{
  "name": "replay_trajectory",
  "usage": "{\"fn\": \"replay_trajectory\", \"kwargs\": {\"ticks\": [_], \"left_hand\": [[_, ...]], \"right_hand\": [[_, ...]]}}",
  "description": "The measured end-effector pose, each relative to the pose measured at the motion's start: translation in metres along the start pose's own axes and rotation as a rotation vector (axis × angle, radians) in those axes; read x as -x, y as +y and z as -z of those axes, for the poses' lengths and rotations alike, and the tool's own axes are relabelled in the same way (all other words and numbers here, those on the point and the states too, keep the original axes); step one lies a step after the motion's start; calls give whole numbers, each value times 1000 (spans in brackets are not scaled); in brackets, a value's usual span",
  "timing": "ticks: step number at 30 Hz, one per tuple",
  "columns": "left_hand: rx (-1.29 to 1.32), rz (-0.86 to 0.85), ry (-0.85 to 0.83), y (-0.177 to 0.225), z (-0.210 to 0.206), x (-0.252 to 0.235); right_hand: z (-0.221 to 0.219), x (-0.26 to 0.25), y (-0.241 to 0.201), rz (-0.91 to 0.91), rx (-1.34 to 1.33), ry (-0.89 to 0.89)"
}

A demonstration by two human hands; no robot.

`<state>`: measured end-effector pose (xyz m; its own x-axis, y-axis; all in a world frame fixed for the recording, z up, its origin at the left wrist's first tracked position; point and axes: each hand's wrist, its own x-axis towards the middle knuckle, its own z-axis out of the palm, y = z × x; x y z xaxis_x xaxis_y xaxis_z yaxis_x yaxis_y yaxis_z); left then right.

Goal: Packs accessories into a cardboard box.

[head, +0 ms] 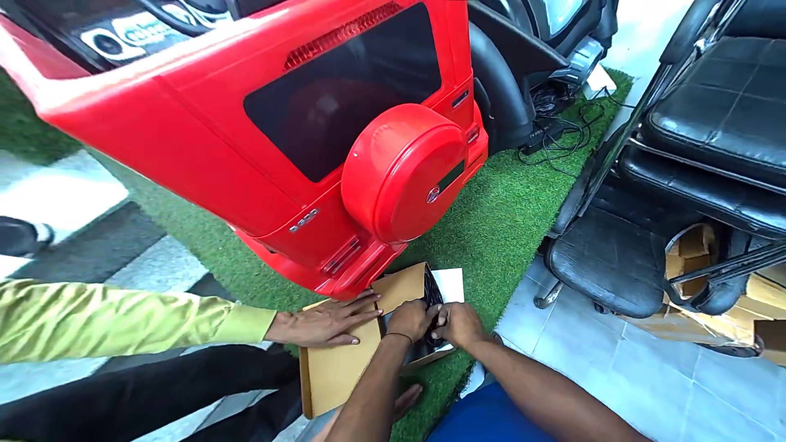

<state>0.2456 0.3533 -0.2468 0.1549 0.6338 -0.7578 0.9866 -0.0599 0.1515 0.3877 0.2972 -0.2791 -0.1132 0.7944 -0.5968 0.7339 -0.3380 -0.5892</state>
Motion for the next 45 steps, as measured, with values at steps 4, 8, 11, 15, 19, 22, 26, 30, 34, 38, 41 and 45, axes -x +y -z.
{"fn": "replay_trajectory", "kwargs": {"ticks": [4,8,11,15,19,22,26,30,34,38,41,45], "left_hand": [[108,34,-16,10,0,9],[84,107,-10,19,-2,14],[16,47,-32,17,-5,17],[99,-34,-85,2,-1,11],[231,19,-143,2,6,9],[220,81,-135,9,10,7],[110,131,-130,22,11,7],[82,156,-107,24,9,1],[43,190,-27,27,2,-3],[180,87,70,6,-14,12],[331,55,416,-24,-42,55],[338,87,537,-65,-53,122]], "right_hand": [[2,2,0,-63,-44,51],[-11,7,15,16,-88,120],[-19,16,23,69,-11,151],[-23,23,18,173,180,122],[-23,24,22,214,256,114],[-20,25,21,166,253,129],[-18,23,19,230,323,44],[-16,16,14,224,363,-3],[-6,8,2,145,432,-105],[-1,7,-6,106,472,-173],[0,4,-6,121,460,-166],[3,3,-2,129,418,-167]]}}
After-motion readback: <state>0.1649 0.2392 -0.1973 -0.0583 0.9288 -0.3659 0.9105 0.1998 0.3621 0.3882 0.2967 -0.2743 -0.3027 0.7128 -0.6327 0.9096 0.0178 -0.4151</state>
